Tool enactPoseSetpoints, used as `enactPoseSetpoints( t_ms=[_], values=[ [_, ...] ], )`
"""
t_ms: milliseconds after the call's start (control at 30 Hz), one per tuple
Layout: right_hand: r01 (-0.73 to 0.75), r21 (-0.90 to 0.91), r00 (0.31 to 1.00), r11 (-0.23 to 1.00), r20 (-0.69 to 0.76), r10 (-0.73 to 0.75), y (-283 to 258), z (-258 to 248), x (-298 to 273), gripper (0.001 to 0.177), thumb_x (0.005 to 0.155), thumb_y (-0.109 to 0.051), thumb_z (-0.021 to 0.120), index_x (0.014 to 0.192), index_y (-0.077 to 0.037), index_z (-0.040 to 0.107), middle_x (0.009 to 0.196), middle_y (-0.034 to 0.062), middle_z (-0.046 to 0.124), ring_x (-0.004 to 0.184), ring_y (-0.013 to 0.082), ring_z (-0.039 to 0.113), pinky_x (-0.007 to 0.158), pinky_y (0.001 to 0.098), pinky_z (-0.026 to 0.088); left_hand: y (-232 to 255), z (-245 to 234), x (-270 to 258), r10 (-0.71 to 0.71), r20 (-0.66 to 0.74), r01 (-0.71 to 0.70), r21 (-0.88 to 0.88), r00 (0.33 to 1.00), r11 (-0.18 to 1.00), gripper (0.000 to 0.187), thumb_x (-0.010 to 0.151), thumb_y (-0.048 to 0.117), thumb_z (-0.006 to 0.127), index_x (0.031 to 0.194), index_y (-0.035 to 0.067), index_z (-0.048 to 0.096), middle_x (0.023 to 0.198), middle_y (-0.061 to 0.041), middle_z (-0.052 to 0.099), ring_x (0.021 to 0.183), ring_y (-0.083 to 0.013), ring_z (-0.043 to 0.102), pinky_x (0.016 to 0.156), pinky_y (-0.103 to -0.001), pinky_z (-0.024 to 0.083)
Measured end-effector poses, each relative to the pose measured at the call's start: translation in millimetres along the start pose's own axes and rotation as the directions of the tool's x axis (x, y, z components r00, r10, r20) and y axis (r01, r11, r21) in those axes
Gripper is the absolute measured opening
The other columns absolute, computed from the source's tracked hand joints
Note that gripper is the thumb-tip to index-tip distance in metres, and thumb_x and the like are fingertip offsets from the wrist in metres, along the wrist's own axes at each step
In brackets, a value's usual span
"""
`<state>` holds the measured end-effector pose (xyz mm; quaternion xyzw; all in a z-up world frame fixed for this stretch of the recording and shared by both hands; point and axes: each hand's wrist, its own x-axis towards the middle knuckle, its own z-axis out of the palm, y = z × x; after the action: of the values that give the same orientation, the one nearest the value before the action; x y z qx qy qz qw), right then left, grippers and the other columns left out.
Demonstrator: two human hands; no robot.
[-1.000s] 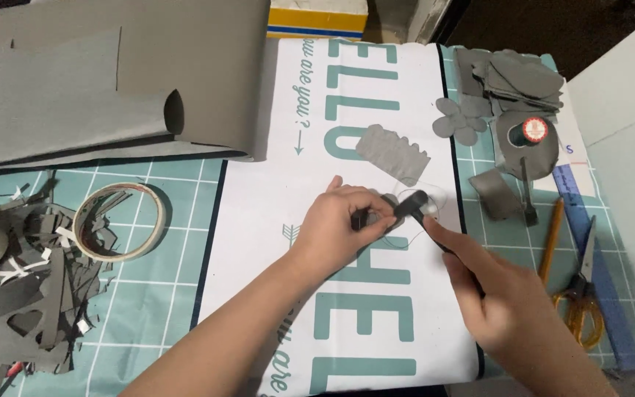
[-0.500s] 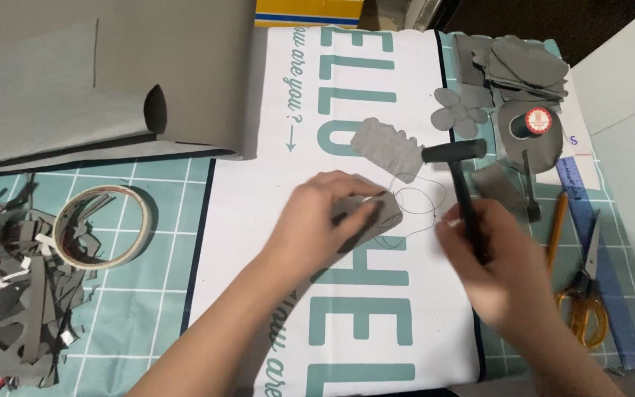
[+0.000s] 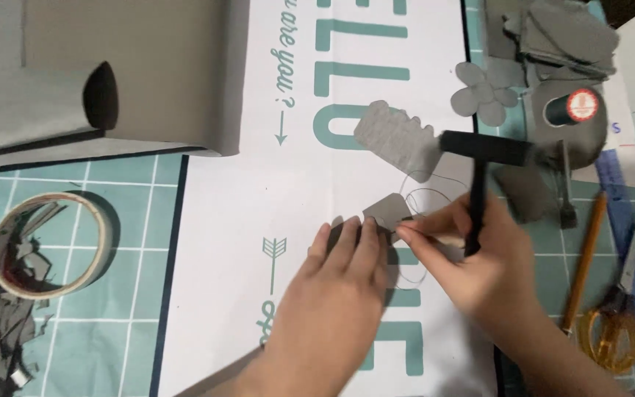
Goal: Punching holes into small leather cutouts using a hand punch and a hammer on a workspace.
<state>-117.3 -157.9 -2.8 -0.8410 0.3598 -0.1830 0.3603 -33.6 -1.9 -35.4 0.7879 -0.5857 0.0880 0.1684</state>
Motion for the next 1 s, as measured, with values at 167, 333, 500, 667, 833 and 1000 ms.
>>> enactPoseSetpoints(
  t_ms=[167,333,500,667,833,1000],
  values=[
    [-0.140,0.057,0.990,0.989,-0.012,0.141,-3,1,4,0.043,0.077,-0.014,0.088,0.082,-0.009,0.046,0.077,0.0007,0.076,0.082,0.0085,0.076,0.080,0.0243,0.056,14,-5,1,-0.086,-0.024,0.089,0.123,0.996,0.988,0.042,0.103,0.015,0.042,0.136,-0.002,0.063,0.144,-0.016,0.058,0.133,-0.0313,0.058,0.120,-0.047,0.039],
    [-0.307,0.079,0.952,0.948,0.023,0.307,-10,-2,11,0.050,0.077,-0.008,0.089,0.082,-0.006,0.040,0.079,0.0028,0.082,0.080,0.0057,0.076,0.083,0.0193,0.057,17,-6,4,-0.144,-0.042,0.149,0.167,0.989,0.975,0.046,0.102,0.015,0.037,0.137,0.002,0.065,0.143,-0.008,0.061,0.133,-0.0252,0.060,0.121,-0.047,0.036],
    [-0.339,0.187,0.941,0.922,0.046,0.336,-19,-2,10,0.053,0.081,-0.002,0.081,0.078,-0.009,0.029,0.078,0.0132,0.083,0.077,0.0166,0.085,0.076,0.0234,0.065,16,-6,5,-0.137,-0.079,0.150,0.179,0.987,0.972,0.047,0.103,0.014,0.035,0.136,-0.001,0.065,0.139,-0.006,0.065,0.132,-0.0246,0.061,0.120,-0.045,0.039],
    [-0.288,0.212,0.957,0.934,0.024,0.289,-12,-3,8,0.052,0.083,0.001,0.080,0.080,-0.009,0.029,0.075,0.0145,0.078,0.079,0.0211,0.086,0.074,0.0247,0.064,16,-4,4,-0.129,-0.106,0.146,0.173,0.986,0.974,0.047,0.104,0.011,0.032,0.134,-0.002,0.066,0.137,-0.008,0.065,0.131,-0.0278,0.062,0.119,-0.046,0.040],
    [-0.373,0.239,0.926,0.896,0.046,0.374,-22,-6,13,0.054,0.079,0.002,0.081,0.079,-0.009,0.027,0.074,0.0170,0.080,0.077,0.0194,0.082,0.079,0.0311,0.071,16,-1,4,-0.125,-0.124,0.148,0.203,0.984,0.968,0.047,0.104,0.009,0.031,0.134,0.001,0.066,0.135,-0.008,0.066,0.130,-0.0267,0.064,0.120,-0.046,0.039],
    [-0.336,0.263,0.941,0.904,0.070,0.330,-13,-5,11,0.051,0.080,0.004,0.079,0.080,-0.008,0.029,0.078,0.0205,0.082,0.080,0.0226,0.085,0.081,0.0282,0.067,15,0,3,-0.105,-0.133,0.128,0.181,0.986,0.975,0.048,0.104,0.008,0.030,0.135,-0.001,0.066,0.136,-0.011,0.065,0.129,-0.0288,0.064,0.118,-0.047,0.043]
  ],
)
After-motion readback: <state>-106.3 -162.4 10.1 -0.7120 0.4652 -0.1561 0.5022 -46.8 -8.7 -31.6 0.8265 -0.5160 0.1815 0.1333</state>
